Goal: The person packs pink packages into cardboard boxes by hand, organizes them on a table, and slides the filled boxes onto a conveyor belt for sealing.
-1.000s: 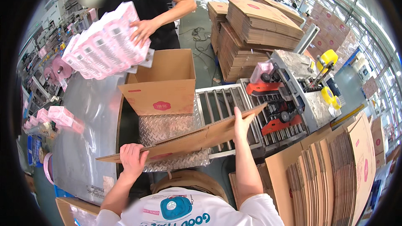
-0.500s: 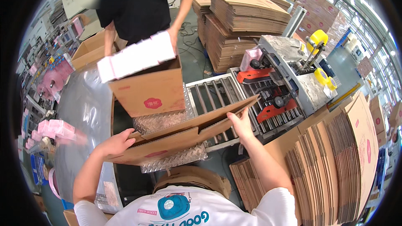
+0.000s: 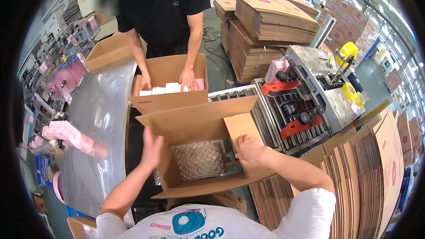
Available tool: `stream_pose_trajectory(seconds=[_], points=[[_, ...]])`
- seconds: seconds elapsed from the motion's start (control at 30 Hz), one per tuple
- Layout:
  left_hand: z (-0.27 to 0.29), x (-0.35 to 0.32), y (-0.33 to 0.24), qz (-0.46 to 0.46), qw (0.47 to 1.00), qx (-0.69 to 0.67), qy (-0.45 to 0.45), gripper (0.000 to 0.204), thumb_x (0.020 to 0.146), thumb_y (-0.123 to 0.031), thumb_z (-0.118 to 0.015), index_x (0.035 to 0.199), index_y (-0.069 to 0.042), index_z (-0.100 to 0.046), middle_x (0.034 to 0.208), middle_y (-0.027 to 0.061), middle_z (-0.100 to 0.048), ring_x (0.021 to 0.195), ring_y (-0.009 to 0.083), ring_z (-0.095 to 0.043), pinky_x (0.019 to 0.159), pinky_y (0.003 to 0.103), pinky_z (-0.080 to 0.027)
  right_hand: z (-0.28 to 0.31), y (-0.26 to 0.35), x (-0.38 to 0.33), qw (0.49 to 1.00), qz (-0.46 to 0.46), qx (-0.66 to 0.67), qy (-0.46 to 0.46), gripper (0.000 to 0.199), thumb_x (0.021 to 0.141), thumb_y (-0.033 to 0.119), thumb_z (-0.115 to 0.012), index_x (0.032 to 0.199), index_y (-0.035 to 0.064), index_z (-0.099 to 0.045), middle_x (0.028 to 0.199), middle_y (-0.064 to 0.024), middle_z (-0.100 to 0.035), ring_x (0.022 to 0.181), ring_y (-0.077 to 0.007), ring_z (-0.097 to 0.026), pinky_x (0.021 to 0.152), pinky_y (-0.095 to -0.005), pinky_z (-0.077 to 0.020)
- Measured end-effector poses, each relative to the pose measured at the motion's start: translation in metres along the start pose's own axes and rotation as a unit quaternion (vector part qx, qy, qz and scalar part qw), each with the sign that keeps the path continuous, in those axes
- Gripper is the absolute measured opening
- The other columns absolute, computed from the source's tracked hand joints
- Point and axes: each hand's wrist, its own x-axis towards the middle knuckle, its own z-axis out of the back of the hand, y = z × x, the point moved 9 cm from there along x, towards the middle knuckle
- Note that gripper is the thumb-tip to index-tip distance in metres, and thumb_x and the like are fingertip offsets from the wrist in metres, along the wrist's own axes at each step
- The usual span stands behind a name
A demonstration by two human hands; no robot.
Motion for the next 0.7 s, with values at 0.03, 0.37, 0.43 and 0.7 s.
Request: stream_pose_trajectory(seconds=[0.03,0.37,0.43,0.7], points=[[-0.033,-0.007,-0.013,-0.069,0.990,0.114,0.035,0.072,0.092,-0.035,-0.047,0.141,0.006,-0.014,0.148,0.0215,-0.018,0.138,0.0333,-0.017,0.112,0.047,-0.013,-0.027,-0.001,0.012,0.998,0.018,-0.047,0.045,0.075,0.084,0.050,-0.055,0.129,-0.0078,-0.041,0.139,-0.0239,-0.035,0.123,-0.0377,-0.042,0.099,-0.0423,-0.0389],[-0.095,0.028,-0.013,0.077,0.921,0.154,0.348,0.058,0.088,-0.048,-0.048,0.124,-0.002,-0.050,0.122,0.0220,-0.052,0.116,0.0315,-0.049,0.095,0.046,-0.036,-0.014,0.036,-0.080,0.902,0.190,0.208,0.327,0.109,0.073,0.079,-0.044,0.143,-0.0003,-0.019,0.148,-0.0193,-0.021,0.137,-0.0323,-0.021,0.112,-0.0399,-0.0193],[-0.051,0.061,-0.108,-0.163,0.981,-0.001,0.109,0.040,0.091,-0.039,-0.047,0.104,-0.003,-0.059,0.088,0.0182,-0.063,0.082,0.0338,-0.059,0.073,0.042,-0.045,-0.007,0.017,-0.050,0.920,0.161,0.222,0.281,0.104,0.073,0.078,-0.046,0.141,0.0015,-0.027,0.146,-0.0180,-0.028,0.135,-0.0320,-0.026,0.111,-0.0394,-0.0224],[-0.065,0.084,-0.088,-0.170,0.919,0.343,0.097,0.046,0.095,-0.040,-0.034,0.097,-0.005,-0.065,0.078,0.0222,-0.064,0.074,0.0400,-0.062,0.070,0.050,-0.048,-0.020,-0.047,0.011,0.929,-0.077,0.081,-0.353,0.097,0.074,0.067,-0.055,0.141,0.0034,-0.027,0.148,-0.0141,-0.024,0.138,-0.0275,-0.021,0.107,-0.0541,-0.0177]])
